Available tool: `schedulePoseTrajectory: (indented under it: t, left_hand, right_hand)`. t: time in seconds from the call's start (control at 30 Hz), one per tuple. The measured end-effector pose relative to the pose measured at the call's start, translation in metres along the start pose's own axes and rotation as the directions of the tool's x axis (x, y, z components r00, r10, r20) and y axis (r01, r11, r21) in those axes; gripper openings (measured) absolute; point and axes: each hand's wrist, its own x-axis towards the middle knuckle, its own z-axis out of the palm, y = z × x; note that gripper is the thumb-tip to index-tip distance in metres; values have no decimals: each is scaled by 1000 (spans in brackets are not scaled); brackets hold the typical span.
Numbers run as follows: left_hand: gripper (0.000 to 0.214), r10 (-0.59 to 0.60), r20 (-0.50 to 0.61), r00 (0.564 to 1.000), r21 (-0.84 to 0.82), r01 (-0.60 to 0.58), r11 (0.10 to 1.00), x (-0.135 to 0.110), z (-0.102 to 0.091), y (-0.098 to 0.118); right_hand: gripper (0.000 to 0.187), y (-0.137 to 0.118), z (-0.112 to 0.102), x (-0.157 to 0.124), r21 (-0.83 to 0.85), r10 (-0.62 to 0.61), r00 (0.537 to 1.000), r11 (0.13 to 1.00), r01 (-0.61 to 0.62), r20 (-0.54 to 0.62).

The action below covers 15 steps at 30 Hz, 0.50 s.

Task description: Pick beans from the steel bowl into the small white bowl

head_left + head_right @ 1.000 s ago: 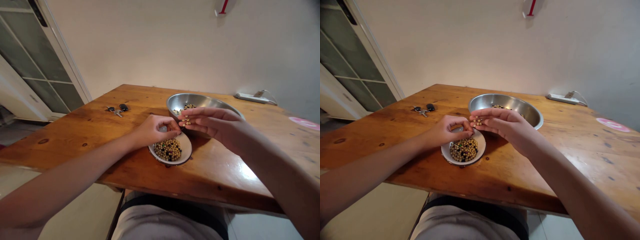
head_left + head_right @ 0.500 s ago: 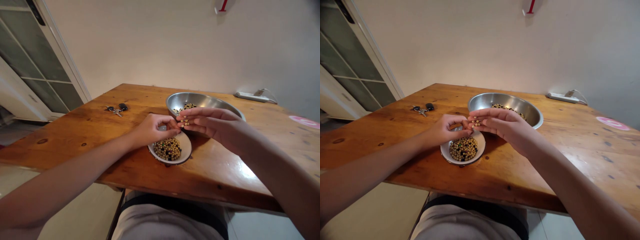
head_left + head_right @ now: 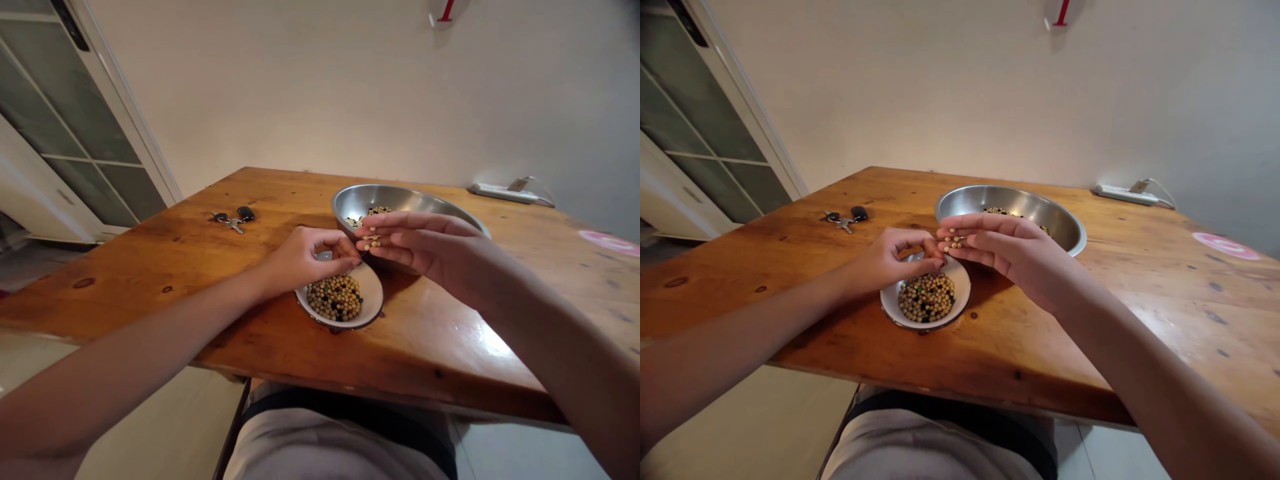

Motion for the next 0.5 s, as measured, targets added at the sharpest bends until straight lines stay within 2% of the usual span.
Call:
schedulePoseTrajectory:
  t: [0.5]
  left_hand:
    - [17, -30, -22, 999, 11, 31, 999, -1, 0, 7]
  right_hand:
    - [16, 0, 1, 0, -14, 11, 1000, 1000, -11, -17]
